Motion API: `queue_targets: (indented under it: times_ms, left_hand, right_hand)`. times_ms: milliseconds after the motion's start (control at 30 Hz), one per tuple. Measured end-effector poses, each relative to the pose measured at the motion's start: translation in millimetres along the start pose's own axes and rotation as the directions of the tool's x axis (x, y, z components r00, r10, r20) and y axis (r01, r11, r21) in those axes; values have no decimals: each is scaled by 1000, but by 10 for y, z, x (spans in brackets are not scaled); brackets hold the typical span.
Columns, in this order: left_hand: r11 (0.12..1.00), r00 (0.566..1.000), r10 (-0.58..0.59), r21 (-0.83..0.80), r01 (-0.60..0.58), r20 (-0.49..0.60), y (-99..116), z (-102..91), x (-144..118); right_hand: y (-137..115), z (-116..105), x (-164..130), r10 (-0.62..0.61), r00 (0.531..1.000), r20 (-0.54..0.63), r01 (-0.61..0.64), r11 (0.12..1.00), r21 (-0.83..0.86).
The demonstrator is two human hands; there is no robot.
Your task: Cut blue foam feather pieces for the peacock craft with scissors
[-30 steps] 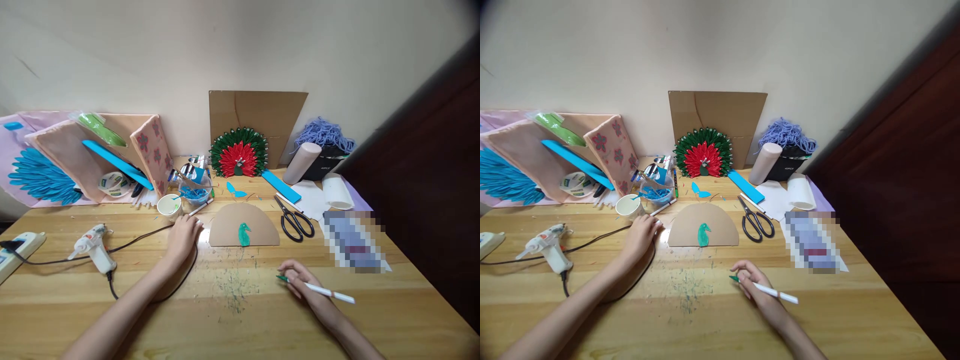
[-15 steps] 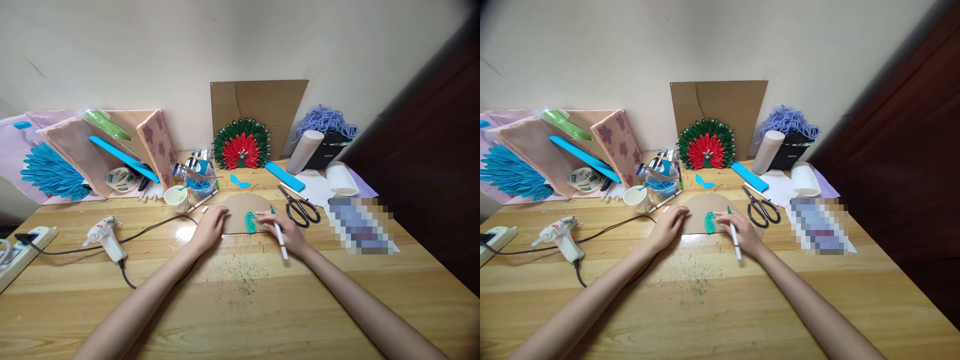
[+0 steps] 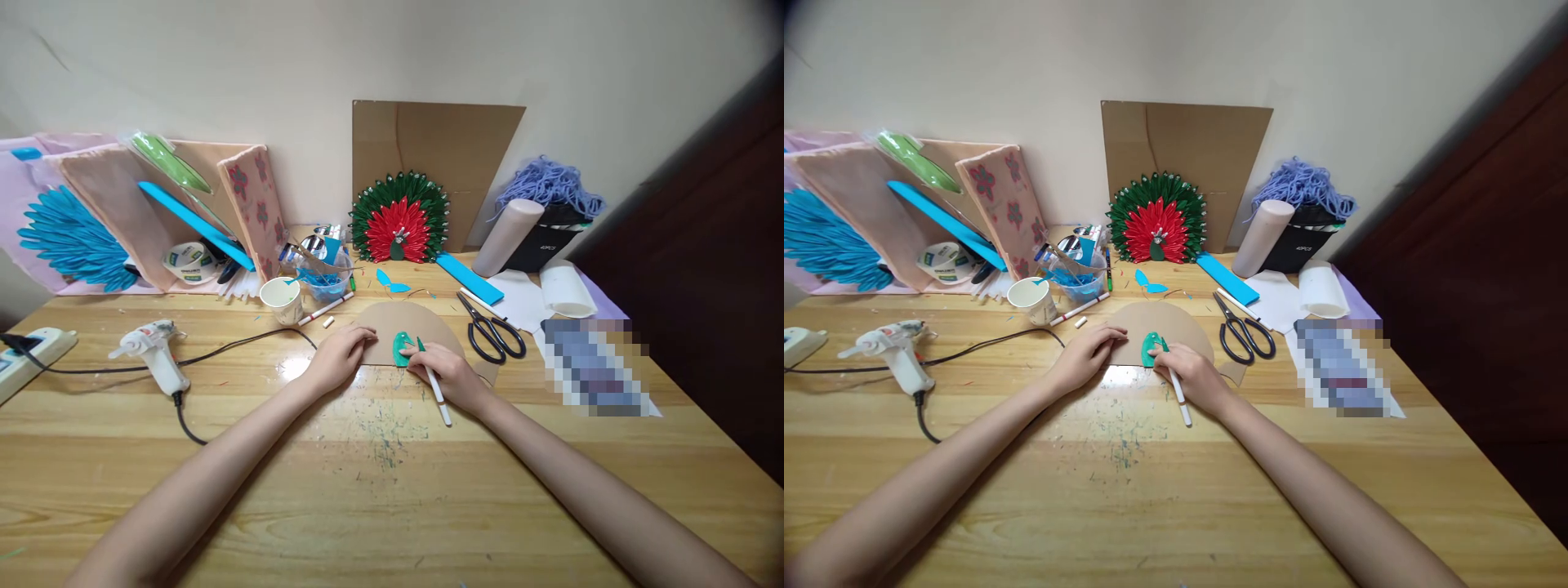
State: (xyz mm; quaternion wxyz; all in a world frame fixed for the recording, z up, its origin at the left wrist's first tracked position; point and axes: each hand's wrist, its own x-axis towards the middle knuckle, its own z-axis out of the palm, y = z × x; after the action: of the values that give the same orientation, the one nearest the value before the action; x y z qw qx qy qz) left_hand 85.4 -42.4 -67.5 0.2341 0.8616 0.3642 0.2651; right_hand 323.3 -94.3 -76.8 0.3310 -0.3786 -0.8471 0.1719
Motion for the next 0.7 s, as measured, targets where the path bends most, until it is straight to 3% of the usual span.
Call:
queue_targets:
  times_ms: [133,300,567,633,700]
  left_hand:
    - [997,998,43,69,-46,34,89,5,-16]
    - [964,956,194,140,-228,221,315,101,-90]
    - [930,942,164,271,-247,294,418,183,-126]
    - [933,938,153,268,-241,311,422,182,-121]
    - [932,932,126,282,-229,339,428,194,-126]
  right_hand:
    - [-6,21,-3,17,1000,-16,-17,1000,-6]
    - [6,28,-4,38,999,-23,-39,998,-40]
    - [1,-6,-11,54,998,-25,-54,999,-6]
    - [-11,-23,-30,82,993,-83,-80,996,29]
    - [-14,-45,-50,159,962,-222,-145,986,81]
